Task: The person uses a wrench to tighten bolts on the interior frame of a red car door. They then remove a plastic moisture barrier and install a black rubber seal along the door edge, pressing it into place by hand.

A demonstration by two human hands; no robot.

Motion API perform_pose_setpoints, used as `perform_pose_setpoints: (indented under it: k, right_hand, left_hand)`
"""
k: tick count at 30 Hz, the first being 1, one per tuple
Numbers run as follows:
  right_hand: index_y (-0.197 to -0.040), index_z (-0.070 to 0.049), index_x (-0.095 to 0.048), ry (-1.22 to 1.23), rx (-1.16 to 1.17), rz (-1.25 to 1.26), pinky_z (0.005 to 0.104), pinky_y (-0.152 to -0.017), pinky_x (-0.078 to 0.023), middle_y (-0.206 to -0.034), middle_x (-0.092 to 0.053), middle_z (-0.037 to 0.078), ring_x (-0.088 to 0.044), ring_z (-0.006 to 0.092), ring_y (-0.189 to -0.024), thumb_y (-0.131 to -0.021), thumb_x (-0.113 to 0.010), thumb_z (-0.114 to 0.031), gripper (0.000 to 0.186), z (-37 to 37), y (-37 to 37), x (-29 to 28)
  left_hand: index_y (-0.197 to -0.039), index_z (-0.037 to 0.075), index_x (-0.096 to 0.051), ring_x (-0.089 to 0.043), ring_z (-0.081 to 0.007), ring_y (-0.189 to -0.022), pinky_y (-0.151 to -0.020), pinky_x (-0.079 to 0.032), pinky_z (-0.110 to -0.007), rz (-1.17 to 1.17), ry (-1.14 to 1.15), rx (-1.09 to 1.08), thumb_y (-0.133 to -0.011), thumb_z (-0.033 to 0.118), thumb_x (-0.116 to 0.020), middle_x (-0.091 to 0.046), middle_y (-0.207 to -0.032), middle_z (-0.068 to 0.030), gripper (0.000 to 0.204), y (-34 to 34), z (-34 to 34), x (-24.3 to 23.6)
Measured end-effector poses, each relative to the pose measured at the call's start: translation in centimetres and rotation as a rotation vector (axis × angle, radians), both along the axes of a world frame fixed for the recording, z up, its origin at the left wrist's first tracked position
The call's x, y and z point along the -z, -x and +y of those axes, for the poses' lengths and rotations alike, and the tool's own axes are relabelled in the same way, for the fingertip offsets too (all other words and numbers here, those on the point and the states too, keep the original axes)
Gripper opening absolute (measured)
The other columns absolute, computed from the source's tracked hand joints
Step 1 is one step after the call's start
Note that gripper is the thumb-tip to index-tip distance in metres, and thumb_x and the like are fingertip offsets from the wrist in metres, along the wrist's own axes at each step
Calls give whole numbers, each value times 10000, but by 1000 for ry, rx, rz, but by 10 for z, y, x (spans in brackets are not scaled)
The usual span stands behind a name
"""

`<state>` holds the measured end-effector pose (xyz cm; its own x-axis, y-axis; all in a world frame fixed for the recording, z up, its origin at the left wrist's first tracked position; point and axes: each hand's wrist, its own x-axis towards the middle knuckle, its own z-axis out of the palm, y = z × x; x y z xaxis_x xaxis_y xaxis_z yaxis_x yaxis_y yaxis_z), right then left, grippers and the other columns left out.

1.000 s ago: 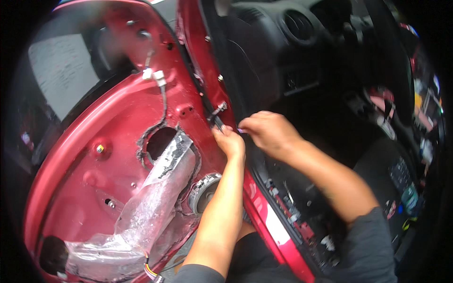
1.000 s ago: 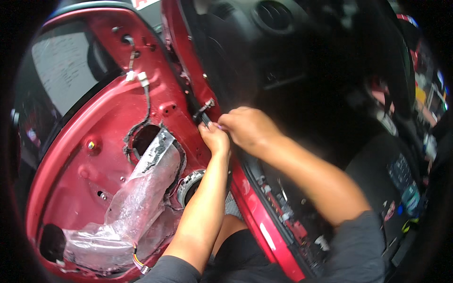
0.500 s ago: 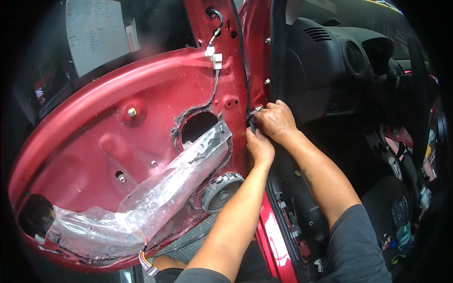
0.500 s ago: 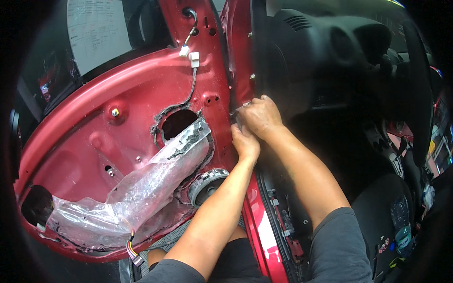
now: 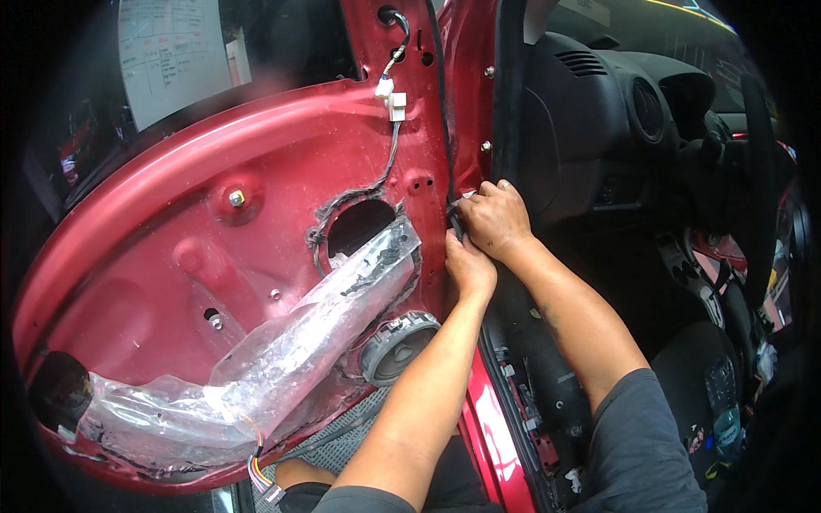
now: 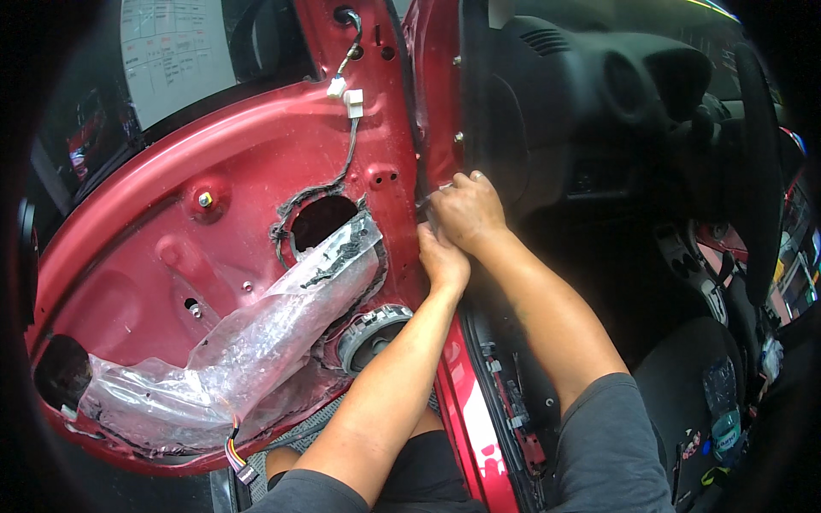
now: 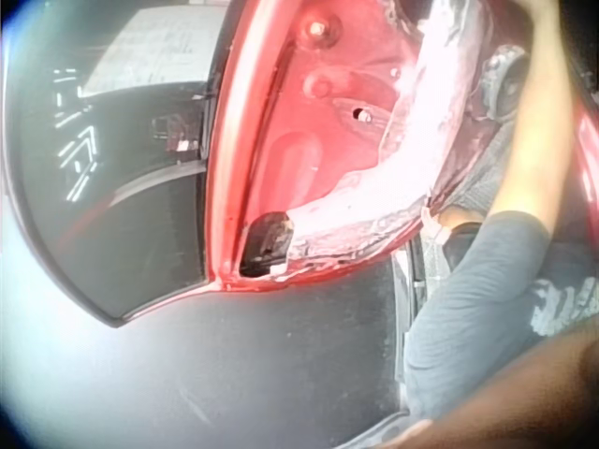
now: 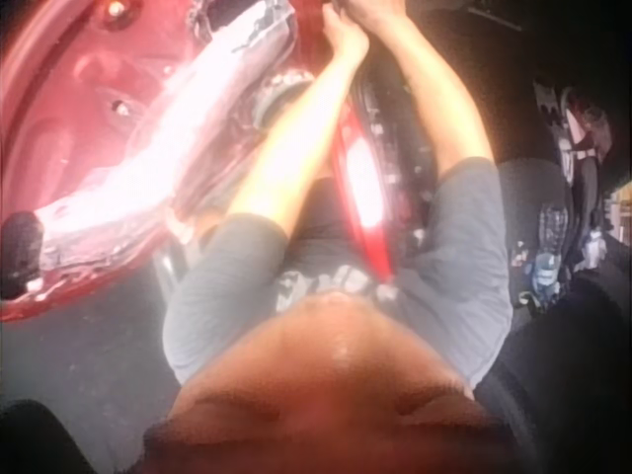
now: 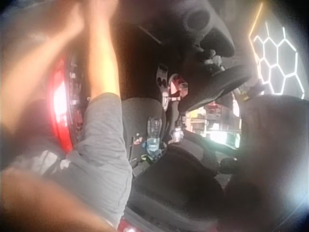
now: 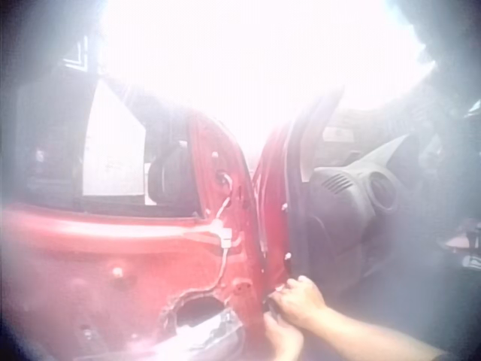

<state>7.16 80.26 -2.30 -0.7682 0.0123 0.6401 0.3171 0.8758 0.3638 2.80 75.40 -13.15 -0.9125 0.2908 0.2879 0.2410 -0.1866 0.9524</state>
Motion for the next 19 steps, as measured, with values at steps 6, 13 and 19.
perform_pose_setpoints:
  k: [6,13,19]
  right_hand:
    - [-781,-148,-762,-50,-61,85,428,-871,-507,-830,-764,25,-705,214,-884,-781,-775,-259,111,7,2,11]
    - [-728,-149,-728,-43,-106,197,442,-857,-506,-771,-744,32,-703,225,-817,-753,-775,-238,103,9,6,18]
    - [-722,-137,-715,32,-77,284,445,-844,-495,-757,-753,32,-706,227,-801,-789,-782,-234,136,5,16,30]
  left_hand:
    - [-1323,53,-526,-701,-498,-1192,-991,-534,-549,-2,99,43,-1077,209,-599,-739,-1225,-306,300,-1,-5,2]
    - [-1341,50,-516,-705,-531,-1159,-959,-544,-569,54,121,35,-1060,121,-578,-741,-1160,-337,297,-7,-15,-3]
    - [-1393,32,-537,-699,-571,-1072,-874,-535,-638,145,97,-22,-1049,96,-537,-729,-1081,-374,350,1,-21,4]
